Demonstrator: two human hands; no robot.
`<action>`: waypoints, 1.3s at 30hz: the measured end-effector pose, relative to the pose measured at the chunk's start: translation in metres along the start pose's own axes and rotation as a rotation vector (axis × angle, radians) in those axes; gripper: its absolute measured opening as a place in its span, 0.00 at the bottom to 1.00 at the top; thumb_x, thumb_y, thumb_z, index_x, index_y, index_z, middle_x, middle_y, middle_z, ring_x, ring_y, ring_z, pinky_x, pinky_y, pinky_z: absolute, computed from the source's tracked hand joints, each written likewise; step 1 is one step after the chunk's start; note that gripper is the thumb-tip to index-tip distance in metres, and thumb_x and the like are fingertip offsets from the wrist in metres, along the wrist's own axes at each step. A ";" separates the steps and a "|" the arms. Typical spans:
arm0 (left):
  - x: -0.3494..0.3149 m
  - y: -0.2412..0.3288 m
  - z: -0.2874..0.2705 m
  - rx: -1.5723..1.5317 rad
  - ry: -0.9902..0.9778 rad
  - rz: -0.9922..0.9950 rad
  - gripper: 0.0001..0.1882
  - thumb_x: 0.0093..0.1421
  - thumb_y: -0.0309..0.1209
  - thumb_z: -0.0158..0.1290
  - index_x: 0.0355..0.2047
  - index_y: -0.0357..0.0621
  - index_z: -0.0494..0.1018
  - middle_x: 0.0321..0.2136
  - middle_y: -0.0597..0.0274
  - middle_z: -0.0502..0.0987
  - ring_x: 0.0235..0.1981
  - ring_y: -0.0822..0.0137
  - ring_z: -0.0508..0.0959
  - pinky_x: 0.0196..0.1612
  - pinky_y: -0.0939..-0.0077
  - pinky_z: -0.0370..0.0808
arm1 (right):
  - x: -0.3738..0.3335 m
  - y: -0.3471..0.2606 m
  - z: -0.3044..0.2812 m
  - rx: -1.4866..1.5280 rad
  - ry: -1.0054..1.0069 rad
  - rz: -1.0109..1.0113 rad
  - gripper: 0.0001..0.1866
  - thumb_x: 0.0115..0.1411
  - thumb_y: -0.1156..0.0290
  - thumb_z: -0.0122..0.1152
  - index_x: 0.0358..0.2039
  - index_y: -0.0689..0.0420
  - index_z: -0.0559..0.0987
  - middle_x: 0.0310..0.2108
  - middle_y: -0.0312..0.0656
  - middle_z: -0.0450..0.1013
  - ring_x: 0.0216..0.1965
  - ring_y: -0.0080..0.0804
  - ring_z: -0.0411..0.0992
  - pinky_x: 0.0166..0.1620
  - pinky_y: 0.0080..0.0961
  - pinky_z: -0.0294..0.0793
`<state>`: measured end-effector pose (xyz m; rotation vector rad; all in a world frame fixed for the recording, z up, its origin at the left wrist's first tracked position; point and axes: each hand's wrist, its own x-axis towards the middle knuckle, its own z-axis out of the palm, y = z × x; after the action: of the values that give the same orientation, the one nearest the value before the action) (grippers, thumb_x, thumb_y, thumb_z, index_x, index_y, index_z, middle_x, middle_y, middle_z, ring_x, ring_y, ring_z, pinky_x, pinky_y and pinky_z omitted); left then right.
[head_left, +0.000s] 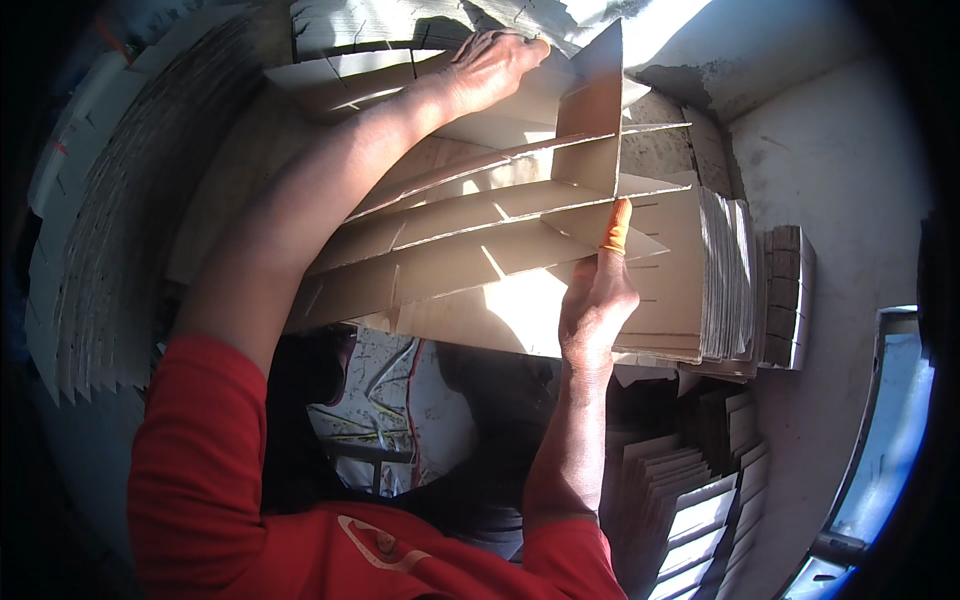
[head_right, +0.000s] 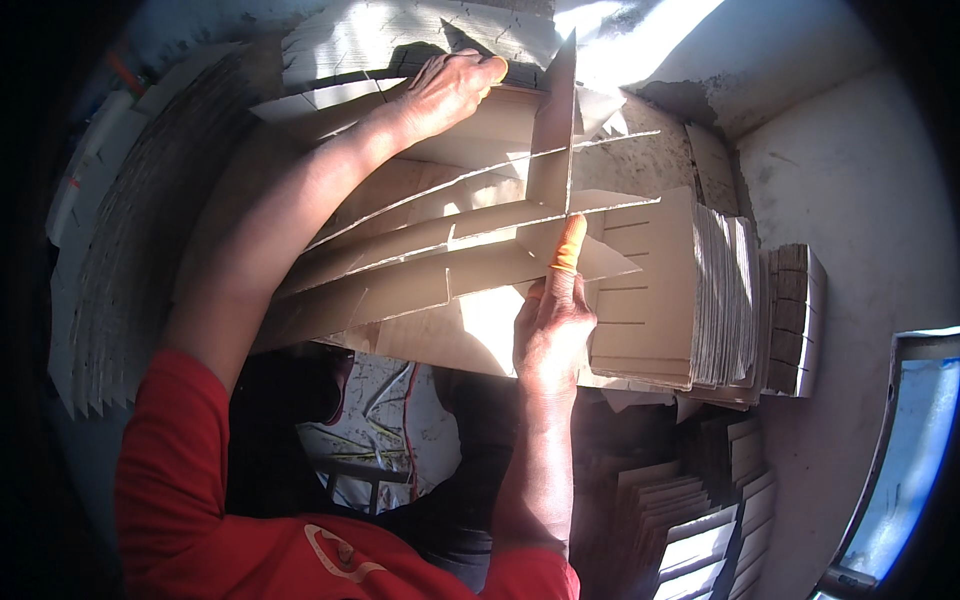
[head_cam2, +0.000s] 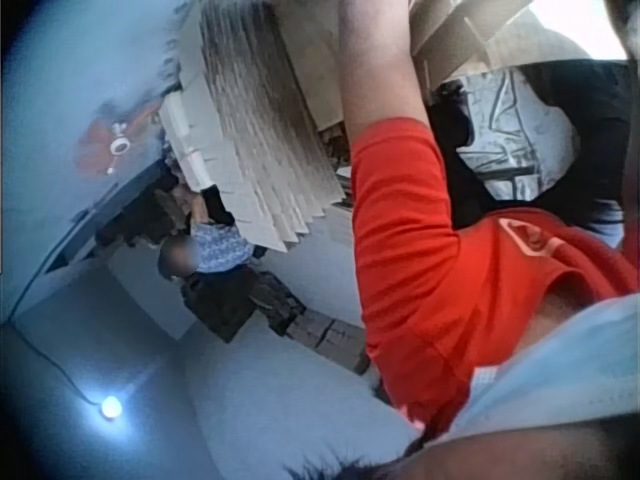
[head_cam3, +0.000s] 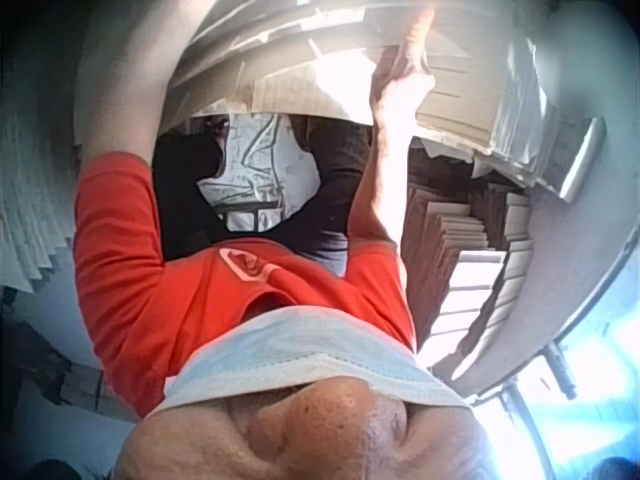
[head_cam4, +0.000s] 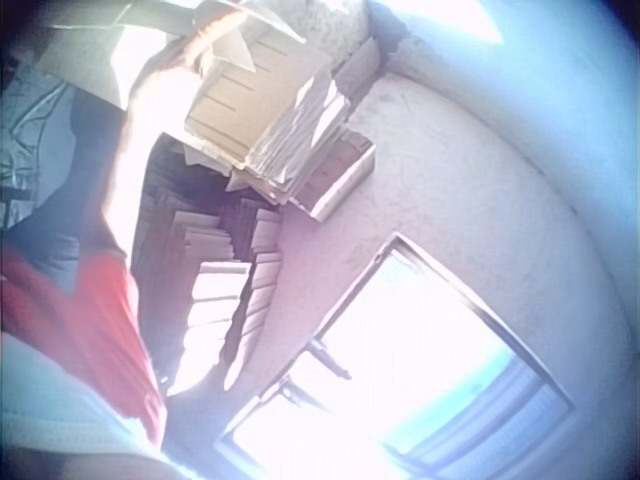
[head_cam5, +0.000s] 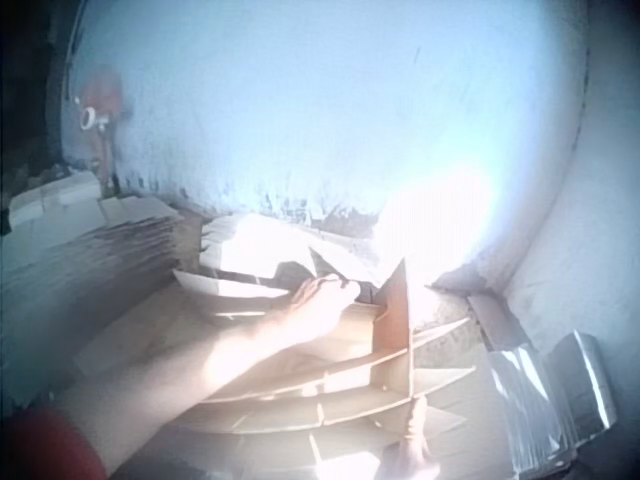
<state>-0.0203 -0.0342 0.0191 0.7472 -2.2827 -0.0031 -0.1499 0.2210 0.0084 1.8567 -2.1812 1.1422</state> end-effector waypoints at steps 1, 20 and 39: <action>0.000 0.000 -0.001 -0.037 -0.023 0.006 0.06 0.49 0.16 0.45 0.26 0.39 0.62 0.18 0.48 0.66 0.25 0.47 0.70 0.26 0.56 0.66 | -0.001 0.002 0.000 -0.026 0.006 -0.022 0.27 0.61 0.80 0.43 0.63 0.59 0.61 0.31 0.48 0.76 0.27 0.31 0.76 0.34 0.23 0.77; -0.023 0.018 -0.038 -0.384 -0.240 0.079 0.09 0.49 0.24 0.54 0.26 0.35 0.64 0.15 0.53 0.62 0.17 0.61 0.64 0.24 0.65 0.63 | 0.003 -0.004 -0.019 -0.266 -0.316 0.104 0.30 0.51 0.87 0.45 0.57 0.60 0.68 0.25 0.62 0.72 0.28 0.51 0.75 0.34 0.41 0.72; -0.125 0.032 -0.101 -0.186 -0.566 -0.282 0.05 0.49 0.22 0.50 0.27 0.33 0.68 0.22 0.45 0.70 0.27 0.49 0.74 0.32 0.59 0.68 | 0.003 0.085 -0.090 -0.573 0.104 0.161 0.19 0.58 0.65 0.60 0.47 0.61 0.74 0.45 0.49 0.71 0.42 0.41 0.72 0.43 0.41 0.74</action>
<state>0.0988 0.0778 0.0206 1.0615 -2.6228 -0.6209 -0.2613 0.2694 0.0337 1.3706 -2.3025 0.5213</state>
